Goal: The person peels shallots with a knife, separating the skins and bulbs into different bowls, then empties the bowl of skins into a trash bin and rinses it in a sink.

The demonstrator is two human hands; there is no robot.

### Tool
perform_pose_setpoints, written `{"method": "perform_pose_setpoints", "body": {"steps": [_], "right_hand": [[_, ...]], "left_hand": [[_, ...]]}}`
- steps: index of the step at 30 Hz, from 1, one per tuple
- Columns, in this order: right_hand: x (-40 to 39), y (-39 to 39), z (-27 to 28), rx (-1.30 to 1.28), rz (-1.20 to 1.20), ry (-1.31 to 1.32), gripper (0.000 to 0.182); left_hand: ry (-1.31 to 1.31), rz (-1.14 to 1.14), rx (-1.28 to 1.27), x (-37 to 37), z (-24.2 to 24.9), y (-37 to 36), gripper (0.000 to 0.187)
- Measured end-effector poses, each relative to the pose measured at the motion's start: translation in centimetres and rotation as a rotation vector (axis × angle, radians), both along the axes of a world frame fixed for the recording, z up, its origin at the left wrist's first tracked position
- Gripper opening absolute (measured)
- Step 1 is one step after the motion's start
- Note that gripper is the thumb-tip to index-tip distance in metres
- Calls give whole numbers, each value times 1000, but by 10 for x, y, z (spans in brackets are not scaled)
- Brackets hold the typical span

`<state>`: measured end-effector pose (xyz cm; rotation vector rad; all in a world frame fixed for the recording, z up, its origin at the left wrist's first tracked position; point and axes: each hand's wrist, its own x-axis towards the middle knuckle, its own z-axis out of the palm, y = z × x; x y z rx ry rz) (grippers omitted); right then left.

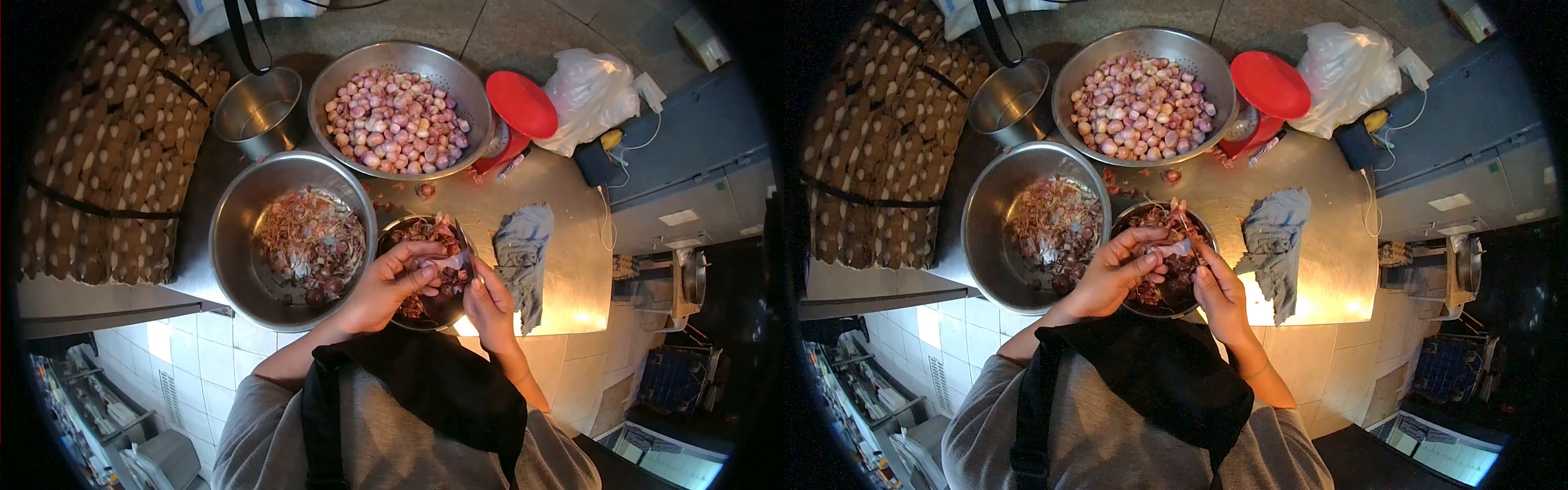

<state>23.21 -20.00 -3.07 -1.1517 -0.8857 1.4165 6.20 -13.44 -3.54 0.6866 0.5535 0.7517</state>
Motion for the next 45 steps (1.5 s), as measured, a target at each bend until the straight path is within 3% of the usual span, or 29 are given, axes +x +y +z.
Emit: {"method": "perform_pose_setpoints", "body": {"steps": [8,11,14,17,21,25,32,36,39,45], "right_hand": [[-2,-3,-1,7,7,-16,38],[-10,-8,6,16,70,-14,38],[-8,-8,5,51,40,-48,38],[-1,1,2,43,-39,-75,37],[11,8,5,13,-164,-59,35],[13,2,10,-29,-60,-103,38],[6,-7,22,-78,157,242,41],[7,-6,22,-55,180,215,42],[7,-6,16,-86,50,211,41],[7,0,2,-112,10,221,37]], "left_hand": [[22,74,-127,-2,-3,1,29],[72,131,-70,0,-2,1,23],[147,123,107,-2,-7,0,23],[129,52,129,-1,-3,0,26],[117,74,80,0,4,-1,28],[88,88,0,-1,2,0,27],[-161,-96,-204,2,-10,0,28],[-146,32,-150,2,-8,-1,16],[-124,29,-161,-1,-6,0,9],[-223,-9,-250,1,-9,-4,9]]}}
